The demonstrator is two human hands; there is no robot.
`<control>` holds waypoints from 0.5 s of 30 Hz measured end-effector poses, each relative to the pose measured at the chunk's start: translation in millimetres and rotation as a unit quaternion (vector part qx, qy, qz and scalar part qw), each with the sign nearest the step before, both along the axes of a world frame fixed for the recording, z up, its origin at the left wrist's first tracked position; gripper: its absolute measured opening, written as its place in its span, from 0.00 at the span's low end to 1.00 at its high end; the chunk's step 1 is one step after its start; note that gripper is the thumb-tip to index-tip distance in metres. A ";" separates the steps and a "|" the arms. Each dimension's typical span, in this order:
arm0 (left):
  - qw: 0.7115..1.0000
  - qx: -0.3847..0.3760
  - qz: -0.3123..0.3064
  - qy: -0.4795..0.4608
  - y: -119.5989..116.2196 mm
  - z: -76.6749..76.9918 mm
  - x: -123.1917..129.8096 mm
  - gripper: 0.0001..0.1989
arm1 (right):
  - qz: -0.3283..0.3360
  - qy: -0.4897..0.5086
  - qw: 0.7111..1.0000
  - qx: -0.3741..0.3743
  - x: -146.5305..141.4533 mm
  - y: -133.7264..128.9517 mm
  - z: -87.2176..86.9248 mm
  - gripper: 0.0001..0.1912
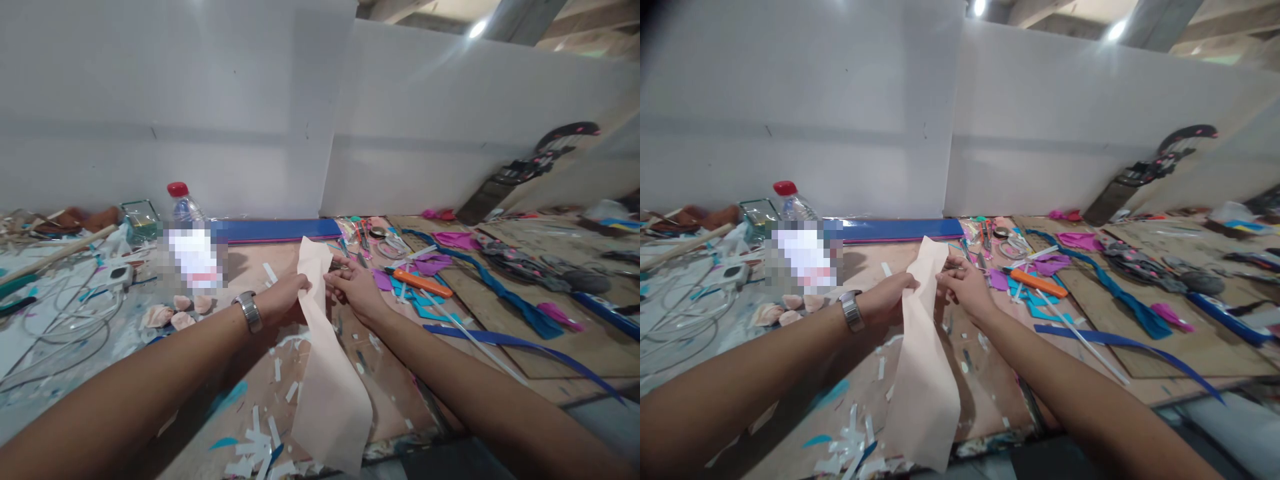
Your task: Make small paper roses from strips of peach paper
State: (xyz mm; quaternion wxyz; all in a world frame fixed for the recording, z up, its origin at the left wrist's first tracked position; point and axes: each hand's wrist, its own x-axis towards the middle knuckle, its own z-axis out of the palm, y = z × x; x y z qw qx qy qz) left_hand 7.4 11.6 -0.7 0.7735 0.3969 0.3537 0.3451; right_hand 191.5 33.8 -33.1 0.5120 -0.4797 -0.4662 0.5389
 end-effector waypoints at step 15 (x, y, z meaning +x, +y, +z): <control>0.999 0.029 0.010 0.027 4.2 -4.9 -2.0 0.20 | -0.039 -0.044 0.998 0.010 0.9 2.4 -3.4 0.22</control>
